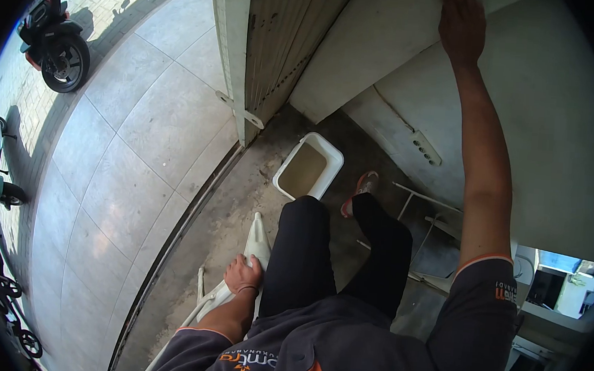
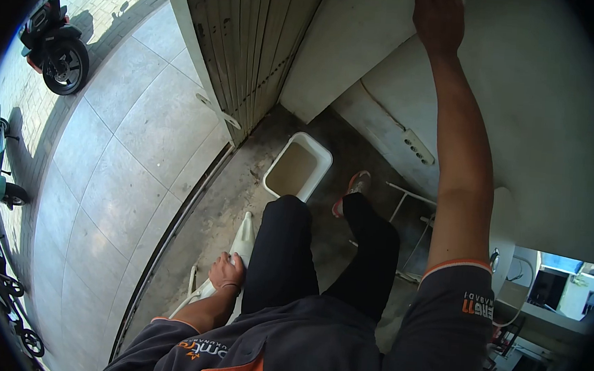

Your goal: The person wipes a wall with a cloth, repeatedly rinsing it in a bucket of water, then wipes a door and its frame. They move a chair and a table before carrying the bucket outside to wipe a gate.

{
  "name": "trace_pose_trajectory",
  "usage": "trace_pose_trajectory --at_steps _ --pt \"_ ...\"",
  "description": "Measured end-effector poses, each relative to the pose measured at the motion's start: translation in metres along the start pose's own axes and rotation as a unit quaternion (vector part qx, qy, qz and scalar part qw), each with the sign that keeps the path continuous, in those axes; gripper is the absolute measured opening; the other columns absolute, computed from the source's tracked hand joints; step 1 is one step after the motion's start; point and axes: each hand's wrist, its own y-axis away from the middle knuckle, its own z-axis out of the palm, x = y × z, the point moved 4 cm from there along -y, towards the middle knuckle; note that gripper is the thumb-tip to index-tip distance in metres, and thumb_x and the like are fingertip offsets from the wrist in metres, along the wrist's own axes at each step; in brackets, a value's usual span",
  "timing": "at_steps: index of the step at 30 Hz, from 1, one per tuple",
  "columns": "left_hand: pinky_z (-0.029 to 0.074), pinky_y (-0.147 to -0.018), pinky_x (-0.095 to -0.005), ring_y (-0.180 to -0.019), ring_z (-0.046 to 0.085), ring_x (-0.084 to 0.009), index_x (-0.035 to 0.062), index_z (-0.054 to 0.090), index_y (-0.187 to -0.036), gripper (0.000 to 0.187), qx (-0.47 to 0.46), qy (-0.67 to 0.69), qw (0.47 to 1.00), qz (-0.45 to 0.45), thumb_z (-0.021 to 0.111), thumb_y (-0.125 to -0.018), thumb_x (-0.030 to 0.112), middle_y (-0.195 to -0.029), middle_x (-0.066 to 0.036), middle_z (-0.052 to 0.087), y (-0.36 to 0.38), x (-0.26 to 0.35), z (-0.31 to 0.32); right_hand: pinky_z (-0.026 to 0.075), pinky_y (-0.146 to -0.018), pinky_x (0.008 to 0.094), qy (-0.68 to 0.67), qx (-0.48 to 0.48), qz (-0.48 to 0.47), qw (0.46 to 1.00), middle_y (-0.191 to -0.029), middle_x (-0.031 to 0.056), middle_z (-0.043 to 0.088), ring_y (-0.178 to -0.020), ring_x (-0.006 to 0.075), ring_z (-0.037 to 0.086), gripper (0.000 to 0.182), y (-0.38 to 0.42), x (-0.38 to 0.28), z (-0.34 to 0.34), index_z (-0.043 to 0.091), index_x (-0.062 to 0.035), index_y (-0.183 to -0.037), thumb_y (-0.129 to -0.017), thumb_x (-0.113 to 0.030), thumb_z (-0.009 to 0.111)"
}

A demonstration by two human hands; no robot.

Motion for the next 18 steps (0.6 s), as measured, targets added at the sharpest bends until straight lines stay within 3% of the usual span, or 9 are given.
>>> trace_pose_trajectory --at_steps 2,4,9,12,16,18 --pt "0.045 -0.081 -0.0472 -0.093 0.063 -0.0333 0.0117 0.066 -0.097 0.04 0.008 0.006 1.0 0.001 0.051 -0.086 0.047 -0.095 -0.013 0.069 0.003 -0.002 0.002 0.045 -0.101 0.041 0.018 0.057 -0.073 0.996 -0.136 0.005 0.056 -0.126 0.0236 0.054 0.032 0.026 -0.021 0.006 0.06 -0.0133 -0.123 -0.091 -0.011 0.058" --pt "0.045 -0.082 -0.047 -0.094 0.063 -0.0333 0.0116 0.066 -0.098 0.04 0.009 0.014 1.0 0.002 0.051 -0.086 0.047 -0.096 -0.013 0.069 0.003 -0.002 0.003 0.037 -0.11 0.0414 -0.06 -0.04 -0.049 0.996 -0.14 0.0038 0.054 -0.135 0.0225 0.045 0.035 0.058 -0.038 0.025 0.061 -0.013 -0.125 -0.091 -0.009 0.056" --pt "0.045 -0.084 -0.0468 -0.096 0.063 -0.0331 0.0111 0.066 -0.099 0.041 0.003 0.017 1.0 -0.005 0.051 -0.086 0.047 -0.099 -0.013 0.069 0.004 -0.003 0.002 0.039 -0.109 0.0409 -0.165 -0.149 -0.07 0.973 -0.138 0.0046 0.056 -0.134 0.0229 0.047 0.035 0.107 -0.073 0.038 0.063 -0.0153 -0.124 -0.091 -0.005 0.055" --pt "0.045 -0.083 -0.0468 -0.097 0.063 -0.0332 0.0109 0.066 -0.099 0.04 0.009 0.018 1.0 0.0 0.051 -0.087 0.046 -0.099 -0.013 0.069 0.006 0.001 -0.004 0.044 -0.105 0.0413 -0.285 -0.199 0.054 0.936 -0.133 0.0067 0.06 -0.13 0.0257 0.051 0.036 0.087 -0.064 0.019 0.064 -0.0154 -0.123 -0.09 -0.005 0.058" --pt "0.045 -0.082 -0.0468 -0.096 0.063 -0.0334 0.0108 0.066 -0.099 0.039 0.009 0.018 1.0 0.012 0.052 -0.087 0.045 -0.098 -0.013 0.069 0.005 0.0 -0.002 0.048 -0.098 0.0392 -0.264 0.048 0.118 0.956 -0.128 0.0056 0.063 -0.125 0.0259 0.056 0.034 0.006 -0.007 -0.055 0.064 -0.014 -0.121 -0.089 -0.006 0.059" --pt "0.046 -0.082 -0.0468 -0.095 0.063 -0.0334 0.011 0.066 -0.098 0.037 0.013 0.014 1.0 0.021 0.052 -0.087 0.044 -0.097 -0.012 0.069 0.005 -0.002 0.002 0.044 -0.102 0.0387 -0.188 0.121 0.097 0.97 -0.132 0.0056 0.061 -0.127 0.0237 0.054 0.034 -0.02 0.013 -0.077 0.064 -0.013 -0.123 -0.092 -0.004 0.056"
